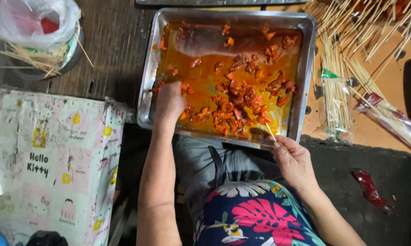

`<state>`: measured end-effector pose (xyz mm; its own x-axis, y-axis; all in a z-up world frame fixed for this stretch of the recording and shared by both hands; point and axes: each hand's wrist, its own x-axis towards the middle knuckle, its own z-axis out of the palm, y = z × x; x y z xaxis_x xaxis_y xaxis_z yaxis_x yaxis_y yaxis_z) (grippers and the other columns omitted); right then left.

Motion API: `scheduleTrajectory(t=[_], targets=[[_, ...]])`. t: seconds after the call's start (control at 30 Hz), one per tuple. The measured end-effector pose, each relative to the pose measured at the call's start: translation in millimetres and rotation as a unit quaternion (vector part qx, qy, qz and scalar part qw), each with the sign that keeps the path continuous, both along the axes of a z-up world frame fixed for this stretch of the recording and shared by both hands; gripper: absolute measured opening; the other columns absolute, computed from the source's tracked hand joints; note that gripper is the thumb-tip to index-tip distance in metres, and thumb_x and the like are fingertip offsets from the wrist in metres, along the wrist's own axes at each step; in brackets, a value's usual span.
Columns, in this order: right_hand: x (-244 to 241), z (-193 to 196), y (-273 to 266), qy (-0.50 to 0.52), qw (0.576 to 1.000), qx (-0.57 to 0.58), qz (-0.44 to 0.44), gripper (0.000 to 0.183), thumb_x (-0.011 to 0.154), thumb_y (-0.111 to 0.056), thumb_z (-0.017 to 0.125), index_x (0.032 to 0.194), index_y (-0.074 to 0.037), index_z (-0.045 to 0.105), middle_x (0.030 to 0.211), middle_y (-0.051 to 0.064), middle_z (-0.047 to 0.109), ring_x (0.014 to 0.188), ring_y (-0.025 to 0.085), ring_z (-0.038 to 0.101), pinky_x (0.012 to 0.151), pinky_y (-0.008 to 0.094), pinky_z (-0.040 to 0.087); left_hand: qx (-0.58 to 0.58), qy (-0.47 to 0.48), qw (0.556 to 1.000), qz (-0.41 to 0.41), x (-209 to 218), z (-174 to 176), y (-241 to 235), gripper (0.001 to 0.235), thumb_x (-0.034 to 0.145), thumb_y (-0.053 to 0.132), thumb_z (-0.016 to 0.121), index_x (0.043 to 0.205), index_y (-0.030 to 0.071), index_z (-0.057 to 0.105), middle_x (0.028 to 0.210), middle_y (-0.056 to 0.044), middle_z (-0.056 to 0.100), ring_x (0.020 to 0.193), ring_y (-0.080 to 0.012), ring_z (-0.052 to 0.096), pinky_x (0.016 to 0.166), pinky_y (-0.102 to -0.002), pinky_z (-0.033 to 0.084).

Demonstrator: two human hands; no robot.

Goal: The person prepares skewers by hand, picking up pieces of marinated meat from a metal tray and sliding them onto wooden sticks. The person repeatedly performs this action, placing the finished skewers aside and gathering more meat into their palm before threading it.

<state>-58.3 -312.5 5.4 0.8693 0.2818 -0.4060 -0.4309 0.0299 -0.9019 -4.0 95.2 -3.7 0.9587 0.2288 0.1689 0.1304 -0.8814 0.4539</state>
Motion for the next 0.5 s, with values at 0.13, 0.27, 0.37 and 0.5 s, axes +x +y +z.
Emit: scheduleTrajectory(t=[0.13,0.27,0.37,0.5], targets=[[5,3,-1,-0.022,1.0,-0.002,-0.004,0.026,0.103,-0.014,0.058,0.121,0.0,0.069,0.068,-0.006,0.052,0.058,0.004,0.042,0.051,0.021,0.034,0.019,0.058,0.998,0.002,-22,21,-12,0.019,0.077,0.0,0.065,0.094,0.005,0.072,0.09,-0.023,0.071,0.092,-0.0427,0.068,0.082,-0.052,0.054],[8,-4,2,-0.002,1.0,0.01,0.002,0.025,0.103,-0.014,0.059,0.121,-0.001,0.07,0.068,-0.006,0.05,0.057,0.004,0.038,0.049,0.022,0.031,0.045,0.068,0.996,0.036,-41,18,-22,0.034,0.074,-0.001,0.065,0.106,0.008,0.072,0.101,-0.024,0.068,0.096,-0.0459,0.065,0.08,-0.055,0.053],[4,-9,8,-0.005,1.0,-0.006,0.024,0.024,0.104,-0.015,0.059,0.118,-0.001,0.073,0.068,-0.006,0.051,0.057,0.005,0.039,0.05,0.022,0.03,0.104,0.009,0.992,-0.065,-42,2,-34,0.035,0.075,0.0,0.065,0.11,0.005,0.065,0.106,-0.023,0.066,0.104,-0.0455,0.062,0.092,-0.055,0.053],[-3,-11,19,-0.013,0.999,-0.015,0.05,0.024,0.104,-0.016,0.059,0.115,-0.002,0.075,0.07,-0.007,0.053,0.06,0.004,0.04,0.052,0.022,0.033,0.075,0.101,0.992,-0.014,-27,-11,-40,0.02,0.084,0.0,0.062,0.104,0.002,0.061,0.109,-0.03,0.062,0.1,-0.0484,0.06,0.084,-0.056,0.052]])
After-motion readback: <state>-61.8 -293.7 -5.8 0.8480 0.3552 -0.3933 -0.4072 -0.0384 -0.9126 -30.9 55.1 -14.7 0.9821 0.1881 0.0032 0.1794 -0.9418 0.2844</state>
